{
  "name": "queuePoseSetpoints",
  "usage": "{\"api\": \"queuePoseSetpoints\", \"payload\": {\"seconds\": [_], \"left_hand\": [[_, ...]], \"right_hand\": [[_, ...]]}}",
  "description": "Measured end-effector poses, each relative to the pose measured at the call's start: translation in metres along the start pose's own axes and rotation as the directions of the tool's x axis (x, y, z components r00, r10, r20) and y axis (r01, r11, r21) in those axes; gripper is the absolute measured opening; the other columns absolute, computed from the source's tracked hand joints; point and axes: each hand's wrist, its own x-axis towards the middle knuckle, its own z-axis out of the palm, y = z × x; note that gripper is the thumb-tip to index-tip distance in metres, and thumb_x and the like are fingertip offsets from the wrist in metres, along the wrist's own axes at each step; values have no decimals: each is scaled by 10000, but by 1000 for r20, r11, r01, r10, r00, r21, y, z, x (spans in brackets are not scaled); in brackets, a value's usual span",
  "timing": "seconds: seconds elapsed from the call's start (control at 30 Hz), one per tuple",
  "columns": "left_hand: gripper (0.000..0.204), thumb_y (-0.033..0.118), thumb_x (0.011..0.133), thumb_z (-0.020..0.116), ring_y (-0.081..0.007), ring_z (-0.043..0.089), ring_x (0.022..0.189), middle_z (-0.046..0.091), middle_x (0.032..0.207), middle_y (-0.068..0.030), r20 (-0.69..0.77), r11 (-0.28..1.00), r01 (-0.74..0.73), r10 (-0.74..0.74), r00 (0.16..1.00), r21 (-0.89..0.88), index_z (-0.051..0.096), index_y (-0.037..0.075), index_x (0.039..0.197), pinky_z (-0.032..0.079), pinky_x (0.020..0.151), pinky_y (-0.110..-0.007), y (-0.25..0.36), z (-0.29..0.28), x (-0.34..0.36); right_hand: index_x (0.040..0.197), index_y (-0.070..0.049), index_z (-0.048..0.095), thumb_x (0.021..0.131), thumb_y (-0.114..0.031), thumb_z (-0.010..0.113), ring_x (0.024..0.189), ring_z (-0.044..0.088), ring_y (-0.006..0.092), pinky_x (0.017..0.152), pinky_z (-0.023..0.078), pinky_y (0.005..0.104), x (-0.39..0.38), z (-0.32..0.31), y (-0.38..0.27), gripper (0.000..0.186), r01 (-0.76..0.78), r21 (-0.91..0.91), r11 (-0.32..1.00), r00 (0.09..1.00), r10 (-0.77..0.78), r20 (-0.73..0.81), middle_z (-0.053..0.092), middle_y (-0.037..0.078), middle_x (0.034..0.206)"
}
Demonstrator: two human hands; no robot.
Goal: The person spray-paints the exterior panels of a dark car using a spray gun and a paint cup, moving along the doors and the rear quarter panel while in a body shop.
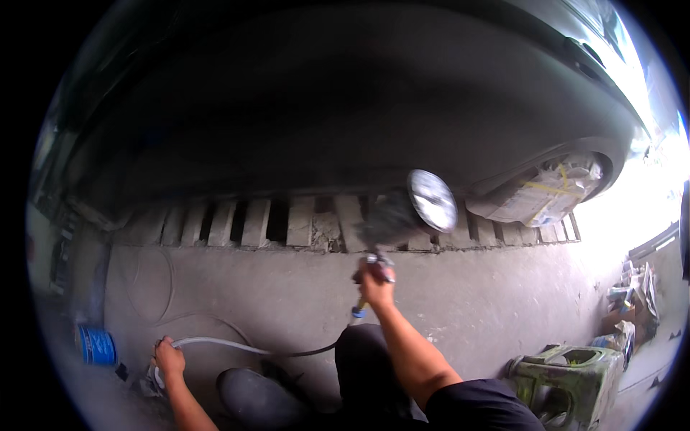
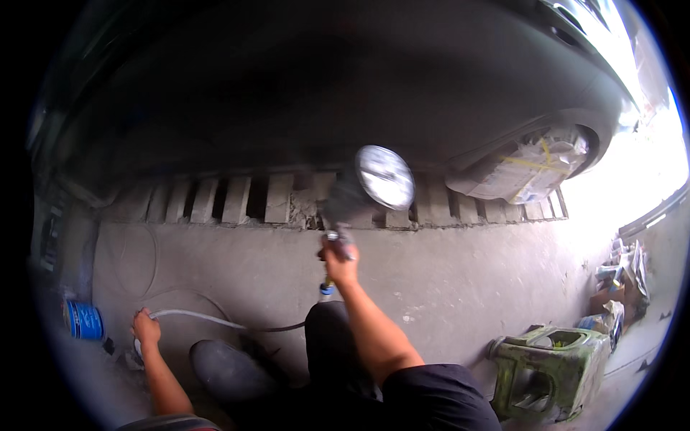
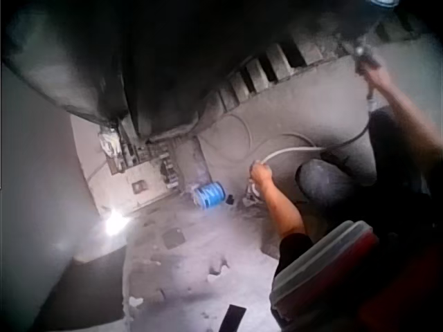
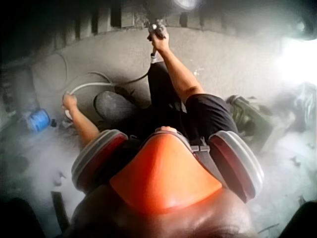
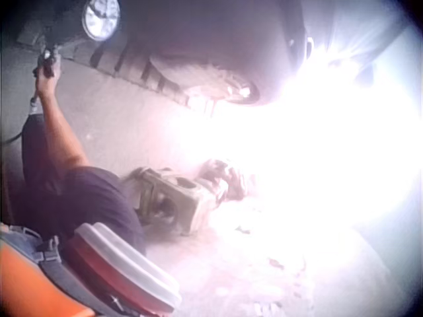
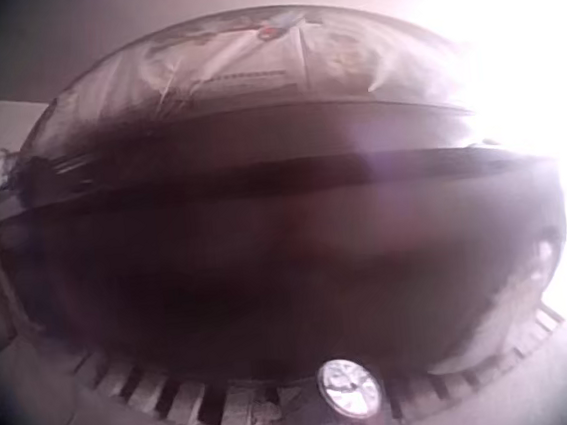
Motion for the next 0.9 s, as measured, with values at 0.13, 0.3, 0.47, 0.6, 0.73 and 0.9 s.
{"api": "queuePoseSetpoints", "payload": {"seconds": [0.13, 0.3, 0.47, 0.6, 0.73, 0.9], "left_hand": [[207, 132, 722, 687, -334, 594, 952, 619, 957, -130, 167, 990, -144, 143, 976, -6, 612, 70, 905, 442, 818, -479, 32, 24, -7], [229, 158, 727, 702, -340, 595, 923, 628, 933, -146, 223, 897, -418, 441, 869, -143, 622, 59, 917, 448, 787, -453, 113, 25, -28], [215, 168, 743, 699, -337, 584, 936, 628, 932, -142, 152, 879, -459, 475, 867, -131, 622, 52, 907, 426, 826, -449, 126, 19, -35], [220, 183, 727, 703, -340, 587, 928, 622, 922, -145, 138, 945, -323, 327, 935, -55, 625, 75, 902, 447, 798, -468, 88, 7, -24], [206, 135, 703, 706, -365, 592, 900, 622, 899, -170, 49, 970, -244, 245, 968, -18, 622, 49, 870, 477, 779, -450, 16, -10, -7], [235, 118, 705, 705, -381, 597, 901, 629, 917, -193, 103, 991, -137, 135, 986, 8, 627, 12, 900, 476, 779, -446, -59, -21, -21]], "right_hand": [[765, -79, 556, 897, -221, 576, 434, 489, 98, 362, 369, 249, -3, -110, 1, 196, 196, -7, 981, 898, -182, -401, 570, 36, 569], [793, -117, 503, 896, -270, 572, 437, 480, 96, 341, 339, 234, -18, -233, -20, 196, 234, -95, 967, 628, -225, -745, 515, 10, 563], [932, -85, 537, 895, -279, 578, 495, 497, 87, 391, 349, 222, -8, -223, -13, 202, 209, -71, 975, 638, -191, -746, 564, 29, 655], [849, -78, 537, 900, -210, 578, 483, 481, 73, 401, 347, 241, -4, -133, 13, 147, 98, 22, 995, 867, -74, -492, 564, 18, 604], [823, -53, 539, 880, -215, 600, 503, 516, 96, 430, 398, 273, 2, -23, 62, 181, 132, 63, 989, 987, -125, -104, 592, 35, 614], [998, -49, 550, 828, -130, 653, 619, 585, 106, 567, 487, 264, 3, 82, 52, 215, -152, 192, 970, 942, 83, 325, 581, 20, 760]]}}
